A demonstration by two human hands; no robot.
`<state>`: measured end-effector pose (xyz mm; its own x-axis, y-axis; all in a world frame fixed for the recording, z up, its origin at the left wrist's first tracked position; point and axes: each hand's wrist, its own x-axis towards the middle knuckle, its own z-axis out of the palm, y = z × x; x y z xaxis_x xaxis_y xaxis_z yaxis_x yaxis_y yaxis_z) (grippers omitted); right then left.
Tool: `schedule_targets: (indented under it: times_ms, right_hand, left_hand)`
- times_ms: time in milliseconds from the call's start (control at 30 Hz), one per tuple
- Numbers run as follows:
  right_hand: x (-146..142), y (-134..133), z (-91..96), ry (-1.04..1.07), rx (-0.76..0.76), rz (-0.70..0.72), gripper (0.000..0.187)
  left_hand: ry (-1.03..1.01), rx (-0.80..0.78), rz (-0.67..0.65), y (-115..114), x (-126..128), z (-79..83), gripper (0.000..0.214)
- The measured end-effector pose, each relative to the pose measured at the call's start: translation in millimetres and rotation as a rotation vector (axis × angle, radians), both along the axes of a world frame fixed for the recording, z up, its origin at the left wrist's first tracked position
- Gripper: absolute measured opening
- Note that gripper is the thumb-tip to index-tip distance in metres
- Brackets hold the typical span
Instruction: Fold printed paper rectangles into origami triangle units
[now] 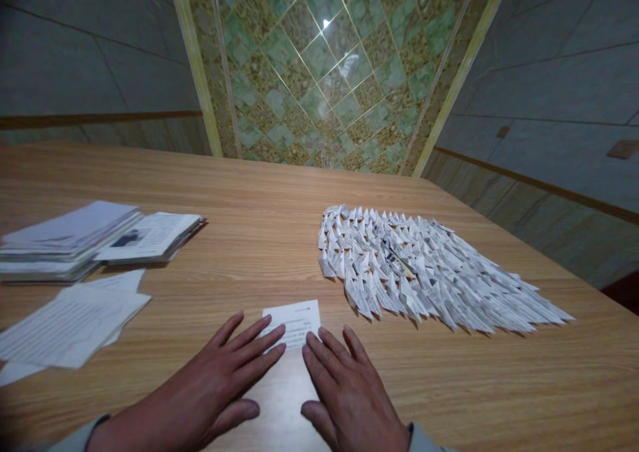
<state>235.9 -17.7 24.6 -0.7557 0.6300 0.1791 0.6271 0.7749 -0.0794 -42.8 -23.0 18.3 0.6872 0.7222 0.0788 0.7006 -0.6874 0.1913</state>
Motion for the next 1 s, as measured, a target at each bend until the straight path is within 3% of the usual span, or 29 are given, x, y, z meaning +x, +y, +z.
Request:
schedule_targets:
  times_ms: [133,233,333,433,700,1000]
  right_hand:
    - [-7.8,-0.5,5.9,0.047,-0.018,-0.038,0.049]
    - [-22.6,4.7,8.6,0.097,-0.016,-0.108,0.028]
    - [-38.3,17.0,12.3,0.035,0.019,-0.121,0.008]
    - [-48.3,31.5,17.6,-0.022,0.014,-0.086,0.008]
    - [-50.0,49.7,15.0,-0.089,0.147,0.036,0.015]
    - [-49.5,54.1,-3.3,0.159,0.232,0.029,0.022]
  left_hand:
    - [-0.015,0.085,0.024,-8.4,-16.9,-1.3,0.075]
    - [-0.005,0.139,0.025,-11.5,-20.4,1.6,0.065]
    - [-0.041,0.165,0.021,-5.6,-10.3,8.9,0.038]
    - [-0.059,0.161,0.084,6.8,8.0,17.5,0.009]
    - [0.05,0.191,0.156,23.8,30.9,21.5,0.007]
    - [-0.062,0.156,0.183,20.4,28.4,16.9,0.017]
